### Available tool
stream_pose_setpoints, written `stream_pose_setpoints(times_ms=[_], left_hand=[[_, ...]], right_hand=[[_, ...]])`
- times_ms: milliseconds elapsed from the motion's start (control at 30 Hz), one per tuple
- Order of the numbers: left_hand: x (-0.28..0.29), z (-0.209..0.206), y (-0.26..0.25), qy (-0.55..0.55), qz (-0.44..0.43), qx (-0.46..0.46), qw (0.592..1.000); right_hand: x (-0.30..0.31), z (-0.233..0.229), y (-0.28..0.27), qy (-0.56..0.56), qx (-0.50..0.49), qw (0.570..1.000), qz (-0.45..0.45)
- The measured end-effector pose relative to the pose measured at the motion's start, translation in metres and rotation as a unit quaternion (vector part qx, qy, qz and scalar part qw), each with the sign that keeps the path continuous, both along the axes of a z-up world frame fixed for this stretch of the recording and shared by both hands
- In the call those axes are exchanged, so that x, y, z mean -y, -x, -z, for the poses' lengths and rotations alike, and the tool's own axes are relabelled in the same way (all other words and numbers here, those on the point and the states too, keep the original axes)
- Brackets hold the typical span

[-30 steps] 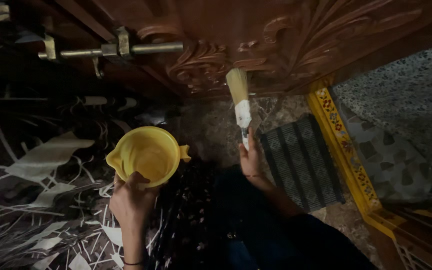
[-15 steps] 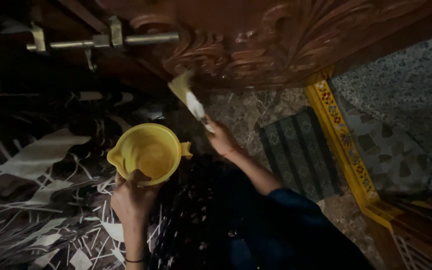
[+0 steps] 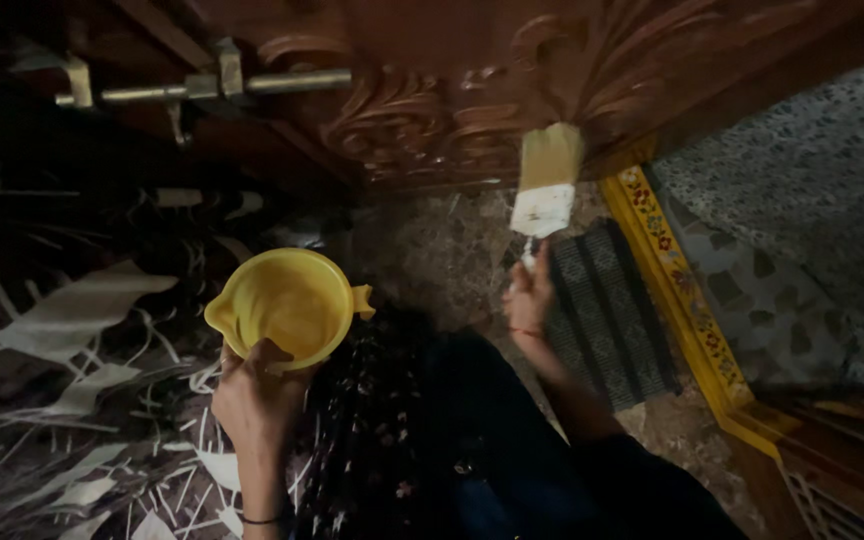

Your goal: The person uses a wide brush to apply a liquid to the carved surface of a wooden door, holding a yellow container in the other hand.

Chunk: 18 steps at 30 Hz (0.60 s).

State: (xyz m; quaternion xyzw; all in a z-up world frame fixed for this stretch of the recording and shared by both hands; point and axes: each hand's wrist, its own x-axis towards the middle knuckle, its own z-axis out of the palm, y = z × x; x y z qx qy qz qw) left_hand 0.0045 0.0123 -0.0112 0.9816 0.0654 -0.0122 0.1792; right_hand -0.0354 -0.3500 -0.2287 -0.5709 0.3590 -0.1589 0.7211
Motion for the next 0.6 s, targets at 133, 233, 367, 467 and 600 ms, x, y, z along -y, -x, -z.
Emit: stream_pose_setpoints(times_ms=[133,233,367,467,600], left_hand=[[0.007,-0.003,-0.004,-0.019,0.025,-0.005,0.999],[0.011,-0.007,-0.005,-0.032,0.049,0.029,0.998],[0.014,-0.011,-0.004,-0.031,0.050,0.036,0.998],[0.016,-0.012,-0.004,-0.039,0.053,0.039,0.997],[0.021,-0.015,-0.001,-0.032,0.020,-0.007,0.999]], right_hand=[[-0.038,-0.019,-0.020,-0.068,0.023,0.989,-0.128],[-0.047,-0.038,-0.020,0.093,-0.032,0.963,-0.251],[-0.010,-0.051,-0.009,0.451,0.238,0.822,-0.254],[0.014,-0.030,-0.001,0.320,-0.003,0.881,-0.349],[0.041,-0.003,-0.003,0.039,-0.047,0.997,-0.049]])
